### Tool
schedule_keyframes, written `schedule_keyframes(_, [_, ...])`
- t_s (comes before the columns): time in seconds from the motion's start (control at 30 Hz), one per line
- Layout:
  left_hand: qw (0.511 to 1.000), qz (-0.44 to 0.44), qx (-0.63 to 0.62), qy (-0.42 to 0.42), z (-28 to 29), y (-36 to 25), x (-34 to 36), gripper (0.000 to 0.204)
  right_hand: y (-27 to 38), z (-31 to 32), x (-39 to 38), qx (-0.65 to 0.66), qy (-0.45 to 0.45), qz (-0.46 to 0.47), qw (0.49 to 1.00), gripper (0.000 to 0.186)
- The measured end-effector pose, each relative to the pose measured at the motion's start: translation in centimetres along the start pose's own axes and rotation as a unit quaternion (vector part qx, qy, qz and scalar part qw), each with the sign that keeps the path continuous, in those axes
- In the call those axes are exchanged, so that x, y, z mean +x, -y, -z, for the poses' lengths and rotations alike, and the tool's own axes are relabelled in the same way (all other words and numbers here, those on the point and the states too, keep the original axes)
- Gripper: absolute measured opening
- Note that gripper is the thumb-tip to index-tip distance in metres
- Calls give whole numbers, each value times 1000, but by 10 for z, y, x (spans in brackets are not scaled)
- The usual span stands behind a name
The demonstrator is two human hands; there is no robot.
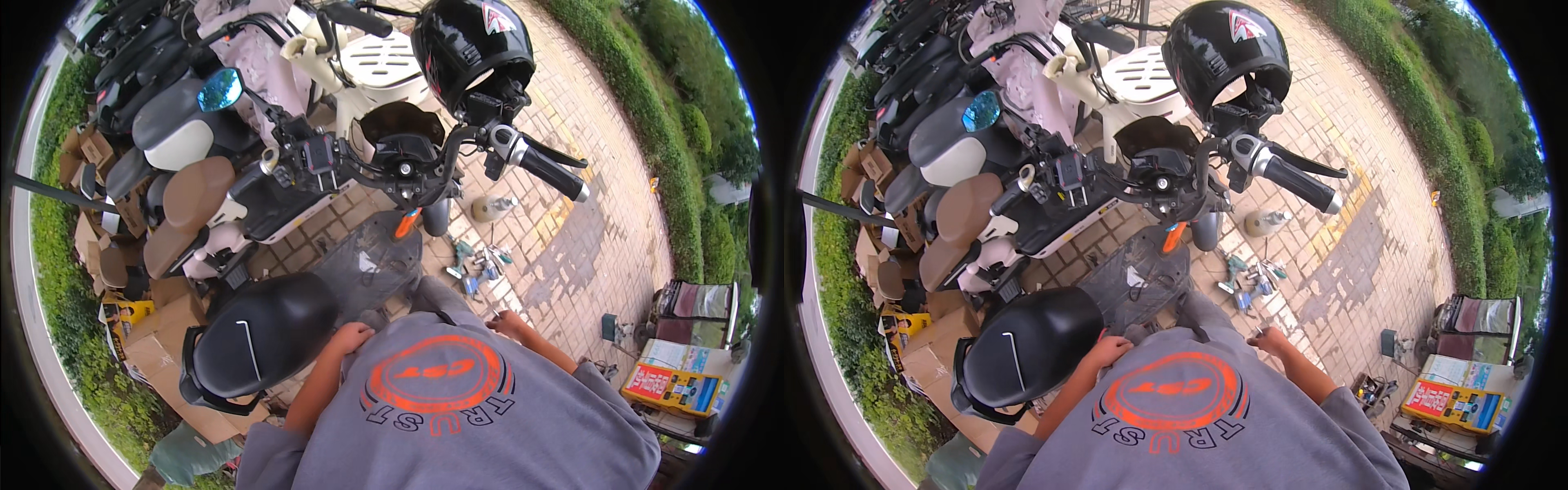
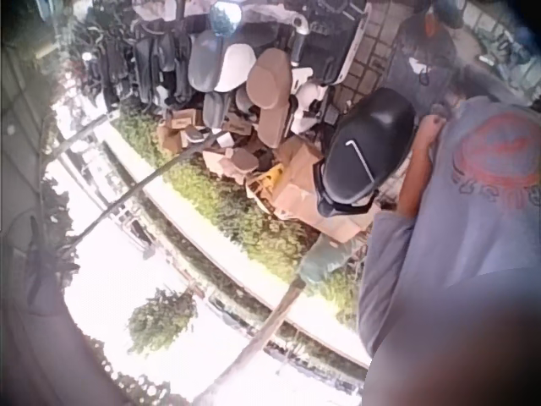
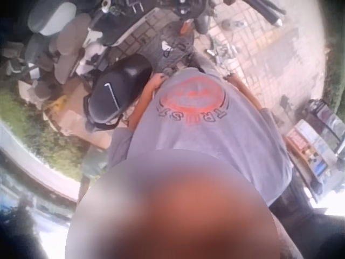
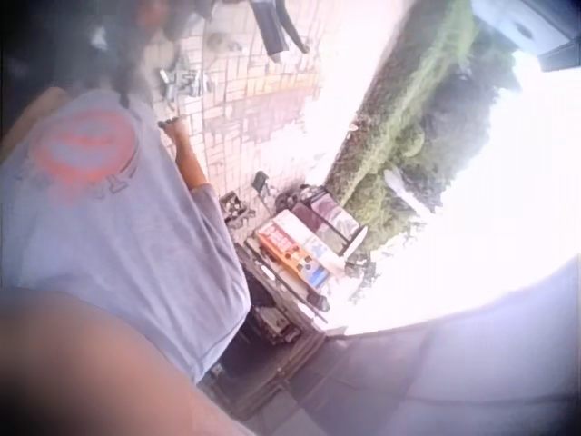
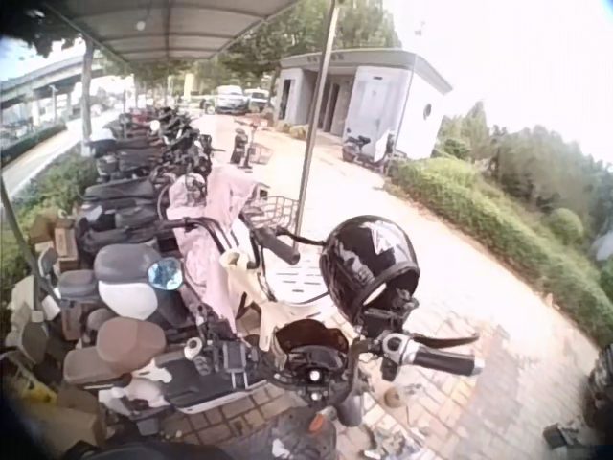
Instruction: The person works on the handlebar area of a white scooter, using an orange-handled screwdriver to loosen and tighten screws on the handlebar clamp and ignition assembly. They repeatedly adjust the handlebar position and tighten fasteners, then insert a key into the ignition and turn it.
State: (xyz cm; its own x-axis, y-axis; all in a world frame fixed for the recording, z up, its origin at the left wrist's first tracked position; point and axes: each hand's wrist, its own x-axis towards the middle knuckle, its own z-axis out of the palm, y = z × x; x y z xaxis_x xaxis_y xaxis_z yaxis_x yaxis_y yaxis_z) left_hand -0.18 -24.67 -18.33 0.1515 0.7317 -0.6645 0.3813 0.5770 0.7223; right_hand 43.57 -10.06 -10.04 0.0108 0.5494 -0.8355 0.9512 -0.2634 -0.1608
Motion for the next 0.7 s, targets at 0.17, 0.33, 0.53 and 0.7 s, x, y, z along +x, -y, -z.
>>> schedule_keyframes(0.17, [940,128,-168,-267,11,27,-56,36,3,8,11,53,-2,-60,997,44])
schedule_keyframes(0.33, [880,157,-226,-388,1,76,-62,30,39,7,46,67,-36,59,995,39])
schedule_keyframes(0.53, [895,136,-184,-383,-29,68,-74,45,78,26,56,101,-39,121,987,33])
schedule_keyframes(0.7, [886,128,-196,-400,-64,68,-92,36,56,25,75,119,-5,88,989,27])
